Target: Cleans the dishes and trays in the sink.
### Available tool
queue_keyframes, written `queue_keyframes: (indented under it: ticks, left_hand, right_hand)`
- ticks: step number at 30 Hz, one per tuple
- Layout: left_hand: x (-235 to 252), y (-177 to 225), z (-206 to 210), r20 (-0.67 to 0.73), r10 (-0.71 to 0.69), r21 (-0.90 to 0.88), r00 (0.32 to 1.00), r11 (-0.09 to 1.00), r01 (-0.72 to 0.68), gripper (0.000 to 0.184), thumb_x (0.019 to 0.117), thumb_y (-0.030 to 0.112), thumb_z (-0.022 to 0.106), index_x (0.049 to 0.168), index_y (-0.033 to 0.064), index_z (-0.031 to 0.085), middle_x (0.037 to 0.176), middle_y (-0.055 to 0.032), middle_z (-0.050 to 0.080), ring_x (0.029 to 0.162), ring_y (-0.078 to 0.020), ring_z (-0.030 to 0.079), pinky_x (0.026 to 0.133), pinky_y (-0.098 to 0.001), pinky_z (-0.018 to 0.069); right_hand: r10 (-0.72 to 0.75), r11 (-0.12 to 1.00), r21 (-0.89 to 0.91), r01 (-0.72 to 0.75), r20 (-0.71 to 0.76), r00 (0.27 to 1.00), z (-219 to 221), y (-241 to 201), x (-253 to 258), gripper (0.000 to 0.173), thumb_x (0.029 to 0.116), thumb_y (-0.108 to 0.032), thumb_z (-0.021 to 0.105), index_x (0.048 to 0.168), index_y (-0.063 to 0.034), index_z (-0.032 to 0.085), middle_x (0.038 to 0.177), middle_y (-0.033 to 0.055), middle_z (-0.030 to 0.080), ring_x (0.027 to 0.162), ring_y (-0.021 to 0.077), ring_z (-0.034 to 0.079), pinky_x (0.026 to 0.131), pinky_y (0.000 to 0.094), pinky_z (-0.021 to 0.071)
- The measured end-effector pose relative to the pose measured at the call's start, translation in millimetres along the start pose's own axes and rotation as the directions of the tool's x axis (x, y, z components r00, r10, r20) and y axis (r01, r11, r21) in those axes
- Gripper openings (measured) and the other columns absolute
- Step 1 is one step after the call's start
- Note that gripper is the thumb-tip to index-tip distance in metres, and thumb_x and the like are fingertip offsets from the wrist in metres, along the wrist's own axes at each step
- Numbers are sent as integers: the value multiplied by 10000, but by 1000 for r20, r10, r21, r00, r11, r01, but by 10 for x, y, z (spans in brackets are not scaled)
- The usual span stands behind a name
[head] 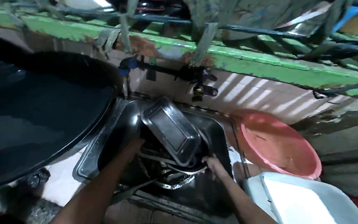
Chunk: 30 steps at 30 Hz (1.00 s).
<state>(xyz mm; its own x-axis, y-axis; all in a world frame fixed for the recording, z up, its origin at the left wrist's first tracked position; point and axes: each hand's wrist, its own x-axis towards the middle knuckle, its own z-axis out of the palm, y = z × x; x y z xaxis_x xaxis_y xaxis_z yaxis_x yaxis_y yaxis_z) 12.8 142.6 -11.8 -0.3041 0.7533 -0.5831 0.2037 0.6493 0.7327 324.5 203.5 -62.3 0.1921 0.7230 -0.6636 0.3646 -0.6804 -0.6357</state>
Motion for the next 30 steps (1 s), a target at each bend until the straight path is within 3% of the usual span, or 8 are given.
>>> queue_keyframes:
  ticks: [3,11,15,17,19,21,27,30]
  left_hand:
    - [-72,283,2,62,81,-147,995,986,-72,524,1072,357,530,1523,116,420,1345,-223,582,1142,-352,616,922,-546,528]
    - [-68,691,-108,114,247,-491,962,856,-161,710,1060,641,238,1545,156,420,1413,-170,568,1150,-321,642,847,-530,570]
    - [-13,403,33,14,207,-696,978,704,-139,603,1103,502,268,1511,93,440,1432,-168,554,1202,-321,615,878,-548,552]
    - [27,148,212,-1,165,-513,986,846,-142,419,1121,311,349,1395,42,517,1237,-171,627,1014,-270,642,799,-456,553]
    - [40,-121,385,190,202,69,961,973,-219,401,1111,182,417,1441,-38,481,1373,-238,571,1215,-325,589,1019,-467,489]
    - [59,-333,705,404,100,564,909,756,-334,416,1054,210,531,1372,-56,560,1399,-277,559,1321,-419,528,1105,-579,408]
    - [-312,-516,1162,497,-9,770,868,466,-436,415,1023,122,527,1392,-68,534,1478,-289,484,1424,-477,381,1191,-631,237]
    - [-268,-325,1042,584,-39,727,811,469,-501,360,1008,99,568,1338,-43,584,1377,-289,563,1329,-483,487,1110,-668,343]
  right_hand:
    - [46,978,201,-48,12,999,-63,-90,-111,514,995,11,488,1483,-52,338,1059,192,581,758,237,639,619,394,571]
    - [45,857,510,-68,56,997,-116,-172,-215,148,1003,-13,398,1139,-19,458,758,121,597,556,177,631,498,310,576]
    - [34,858,510,-63,66,997,-199,-254,-288,85,986,9,423,1054,-25,462,707,105,575,537,171,619,501,307,585]
    - [25,856,514,-58,71,997,-235,-291,-323,99,971,29,425,1048,-27,453,685,99,555,520,172,608,499,316,588]
    - [34,859,508,-61,63,997,-258,-341,-363,78,966,28,429,988,-37,467,655,85,551,508,164,597,503,315,586]
    - [32,868,493,-67,79,996,-292,-363,-388,75,975,13,424,1005,-43,464,686,86,560,540,167,616,527,320,594]
    - [47,857,509,-82,81,996,-333,-359,-411,85,981,-1,425,1041,-34,475,753,118,583,595,205,642,559,352,605]
    - [66,855,510,-97,78,995,-369,-353,-417,78,987,-17,426,1048,-30,473,770,123,583,610,212,644,567,358,605]
